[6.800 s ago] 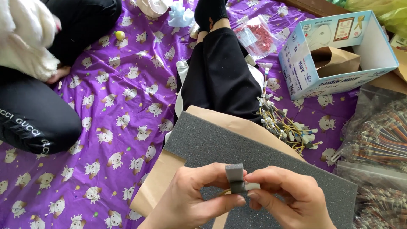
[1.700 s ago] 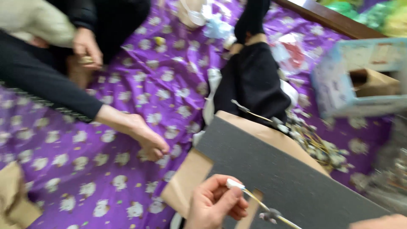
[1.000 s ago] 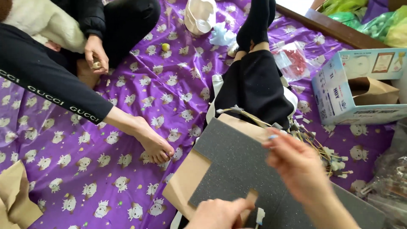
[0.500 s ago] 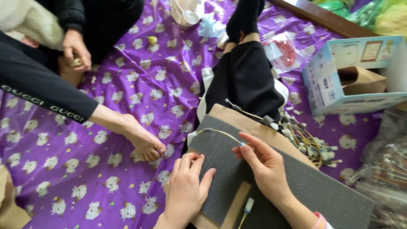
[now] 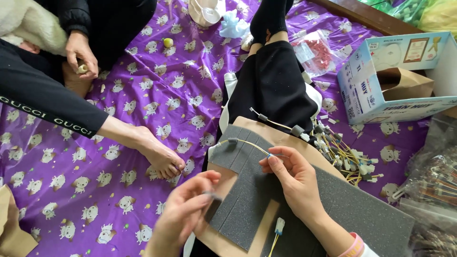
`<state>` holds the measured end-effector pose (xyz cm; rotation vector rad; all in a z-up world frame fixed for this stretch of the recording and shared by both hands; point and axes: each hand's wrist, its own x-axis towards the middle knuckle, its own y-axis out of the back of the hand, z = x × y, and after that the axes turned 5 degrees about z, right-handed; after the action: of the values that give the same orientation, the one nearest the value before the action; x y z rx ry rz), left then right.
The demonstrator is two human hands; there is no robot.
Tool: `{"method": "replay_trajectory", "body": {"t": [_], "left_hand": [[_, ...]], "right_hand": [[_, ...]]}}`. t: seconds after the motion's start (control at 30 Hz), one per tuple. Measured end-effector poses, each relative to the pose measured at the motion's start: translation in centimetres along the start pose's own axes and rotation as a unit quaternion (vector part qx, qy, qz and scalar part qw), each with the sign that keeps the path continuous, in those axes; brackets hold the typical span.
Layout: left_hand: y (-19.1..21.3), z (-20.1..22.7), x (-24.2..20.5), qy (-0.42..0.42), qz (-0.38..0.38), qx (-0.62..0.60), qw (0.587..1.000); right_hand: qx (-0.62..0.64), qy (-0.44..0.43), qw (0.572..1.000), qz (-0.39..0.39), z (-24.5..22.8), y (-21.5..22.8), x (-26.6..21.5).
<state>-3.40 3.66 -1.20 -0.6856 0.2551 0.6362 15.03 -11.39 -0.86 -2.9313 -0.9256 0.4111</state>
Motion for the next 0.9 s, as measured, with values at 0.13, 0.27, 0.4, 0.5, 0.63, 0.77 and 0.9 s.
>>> {"method": "replay_trajectory", "body": {"t": [0.13, 0.27, 0.4, 0.5, 0.63, 0.77, 0.9], "left_hand": [[1.6, 2.8, -1.0, -0.151, -0.132, -0.151, 0.968], [-1.0, 5.9, -2.8, -0.269, -0.034, -0.022, 0.962], [-6.2, 4.7, -2.2, -0.169, 0.075, 0.157, 0.970], [-9.4, 2.8, -1.3, -0.116, 0.044, 0.112, 0.986], [-11.4, 1.5, -0.5, -0.118, 0.071, 0.115, 0.984], [-11.5, 1.2, -0.2, -0.150, 0.101, 0.099, 0.978], [-11.6, 1.2, -0.2, -0.152, 0.100, 0.114, 0.977]], "right_hand": [[0.021, 0.003, 1.000, 0.007, 0.2, 0.2, 0.0], [0.069, -0.053, 0.995, 0.042, -0.5, 0.1, 0.1], [0.122, -0.155, 0.980, 0.037, -2.4, 0.3, -1.2], [0.137, -0.105, 0.985, 0.017, -2.5, 1.0, -2.5], [0.157, -0.061, 0.986, -0.003, -3.2, 1.5, -3.8], [0.142, -0.053, 0.988, 0.009, -3.6, 1.0, -4.2], [0.153, -0.047, 0.987, 0.011, -3.1, 0.9, -4.3]]}}
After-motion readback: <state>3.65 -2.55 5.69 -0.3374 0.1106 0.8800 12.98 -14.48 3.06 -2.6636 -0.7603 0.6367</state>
